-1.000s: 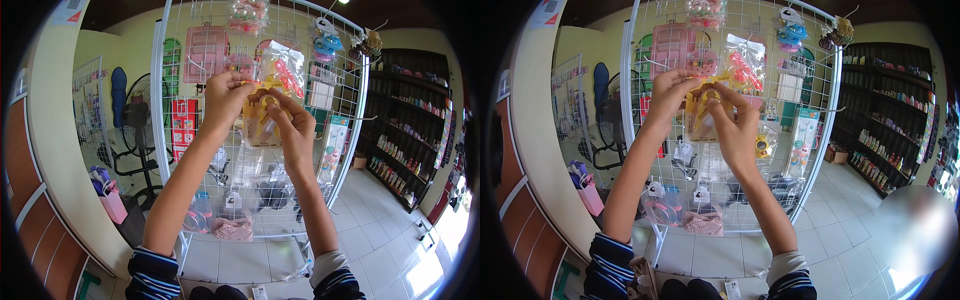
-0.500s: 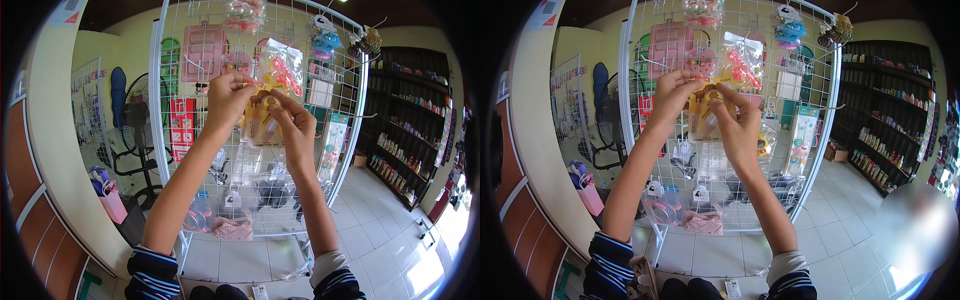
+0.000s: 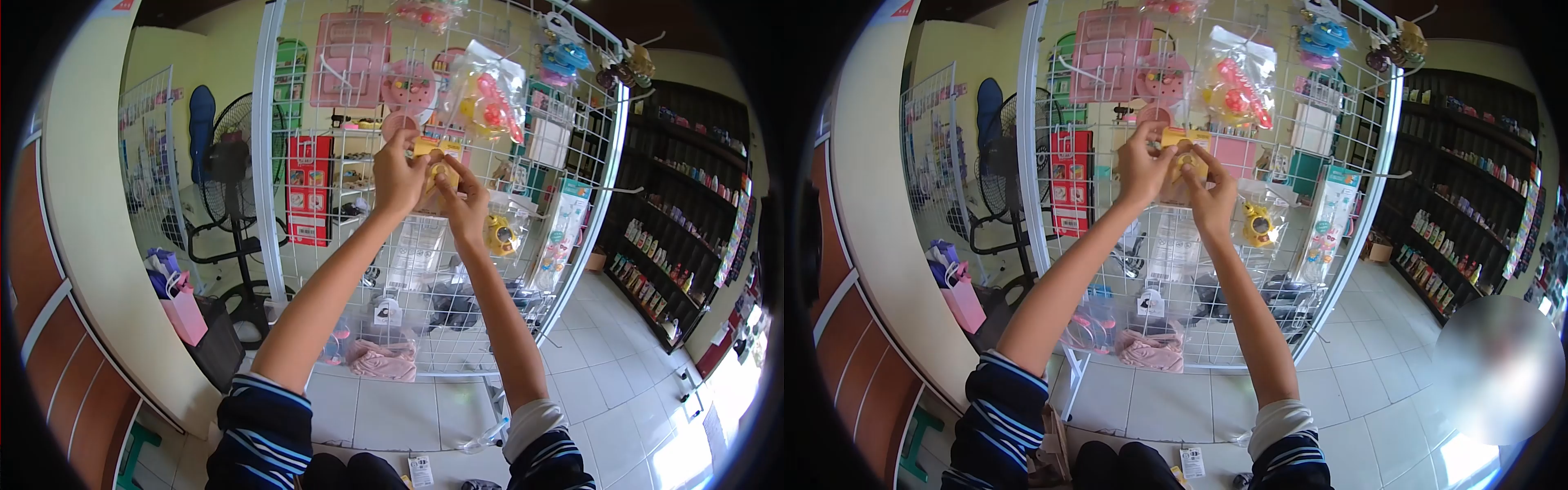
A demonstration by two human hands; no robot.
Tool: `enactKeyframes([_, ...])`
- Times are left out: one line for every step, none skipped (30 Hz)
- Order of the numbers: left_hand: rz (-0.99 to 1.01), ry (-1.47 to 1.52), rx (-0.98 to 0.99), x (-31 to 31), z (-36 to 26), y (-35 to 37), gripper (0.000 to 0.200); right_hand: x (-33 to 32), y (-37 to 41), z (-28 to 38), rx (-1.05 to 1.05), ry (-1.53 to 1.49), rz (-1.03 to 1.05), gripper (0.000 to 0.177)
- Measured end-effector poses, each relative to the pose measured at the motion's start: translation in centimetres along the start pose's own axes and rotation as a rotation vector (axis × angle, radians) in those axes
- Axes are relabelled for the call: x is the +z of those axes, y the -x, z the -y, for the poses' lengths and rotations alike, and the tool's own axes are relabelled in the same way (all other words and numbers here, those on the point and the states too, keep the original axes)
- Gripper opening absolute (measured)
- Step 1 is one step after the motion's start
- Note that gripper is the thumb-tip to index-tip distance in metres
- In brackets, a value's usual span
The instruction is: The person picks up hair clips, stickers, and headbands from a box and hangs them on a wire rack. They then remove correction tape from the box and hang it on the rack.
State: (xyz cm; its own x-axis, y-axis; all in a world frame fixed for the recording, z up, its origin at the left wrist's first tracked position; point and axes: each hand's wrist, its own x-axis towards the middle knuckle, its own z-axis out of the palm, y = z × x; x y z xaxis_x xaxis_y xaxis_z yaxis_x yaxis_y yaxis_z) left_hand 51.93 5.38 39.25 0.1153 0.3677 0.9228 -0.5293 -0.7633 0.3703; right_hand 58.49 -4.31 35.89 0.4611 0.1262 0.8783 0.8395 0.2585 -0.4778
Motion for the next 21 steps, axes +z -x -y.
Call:
enactKeyframes([-0.029, -0.029, 0.034, 0.5, 0.6, 0.1, 0.03, 0.1, 0.0, -0.5, 0.005, 0.001, 0.015, 0.038])
enactKeyframes([-0.028, -0.09, 0.081, 0.9, 1.2, 0.2, 0.03, 0.3, 0.0, -1.0, -0.012, 0.016, -0.012, 0.037])
enactKeyframes([-0.025, -0.152, 0.124, 1.2, 1.7, 0.2, 0.031, 0.6, 0.1, -1.3, -0.028, 0.031, -0.037, 0.037])
enactKeyframes([0.02, -0.197, 0.091, 1.4, 2.2, 0.4, 0.034, 0.9, 0.1, -1.6, -0.063, 0.015, -0.062, 0.035])
enactKeyframes([-0.018, -0.263, 0.18, 1.7, 2.9, 0.6, 0.037, 1.0, 0.1, -2.0, -0.027, -0.002, -0.078, 0.034])
enactKeyframes([-0.059, -0.251, 0.19, 2.0, 3.1, 0.9, 0.035, 1.1, 0.1, -2.9, -0.106, 0.069, -0.112, 0.034])
enactKeyframes([-0.094, -0.241, 0.194, 2.2, 3.1, 1.2, 0.033, 1.3, 0.0, -3.6, -0.18, 0.142, -0.144, 0.033])
enactKeyframes([-0.098, -0.238, 0.195, 2.4, 3.3, 1.4, 0.034, 1.3, 0.0, -4.5, -0.165, 0.126, -0.134, 0.033])
enactKeyframes([-0.098, -0.238, 0.189, 2.5, 3.6, 1.6, 0.034, 1.2, 0.1, -4.6, -0.143, 0.111, -0.122, 0.033])
enactKeyframes([-0.091, -0.296, 0.212, 2.3, 3.6, 1.8, 0.033, 1.0, 0.2, -4.9, -0.189, 0.161, -0.127, 0.033])
enactKeyframes([-0.07, -0.353, 0.228, 1.9, 3.7, 2.2, 0.032, 0.8, 0.5, -5.2, -0.224, 0.215, -0.128, 0.034])
enactKeyframes([-0.145, -0.423, 0.238, 1.6, 4.6, 2.7, 0.033, 0.6, 0.9, -5.1, -0.345, 0.337, -0.18, 0.037])
enactKeyframes([-0.201, -0.496, 0.239, 1.4, 5.0, 4.0, 0.034, -0.1, 2.2, -4.8, -0.456, 0.467, -0.215, 0.04])
enactKeyframes([-0.137, -0.414, 0.302, -1.9, 3.1, 4.8, 0.048, -0.8, 4.6, -3.5, -0.276, 0.261, -0.194, 0.039])
enactKeyframes([-0.068, -0.318, 0.303, -4.5, 2.8, 6.9, 0.044, -1.3, 7.6, -2.5, -0.086, 0.069, -0.201, 0.038])
enactKeyframes([-0.073, -0.237, 0.348, -7.2, 3.2, 9.7, 0.036, -2.1, 11.4, -1.5, -0.116, 0.04, -0.207, 0.036])
enactKeyframes([0.015, -0.189, 0.162, -10.1, 2.2, 14.1, 0.046, -3.1, 15.3, -0.1, -0.161, 0.01, -0.218, 0.035])
enactKeyframes([0.036, -0.217, -0.017, -12.4, 1.3, 18.5, 0.04, -4.4, 20.7, 0.3, -0.041, -0.054, -0.224, 0.022])
enactKeyframes([0.044, -0.249, -0.174, -14.8, 1.0, 23.2, 0.034, -5.3, 25.9, -0.4, -0.048, 0.03, -0.225, 0.021])
enactKeyframes([0.072, -0.325, -0.244, -17.1, 1.6, 27.8, 0.038, -8.1, 31.6, -2.3, -0.036, 0.218, -0.04, 0.022])
enactKeyframes([0.208, -0.445, -0.419, -19.6, 0.8, 32.4, 0.041, -9.1, 36.7, -1.9, 0.406, 0.324, -0.011, 0.024])
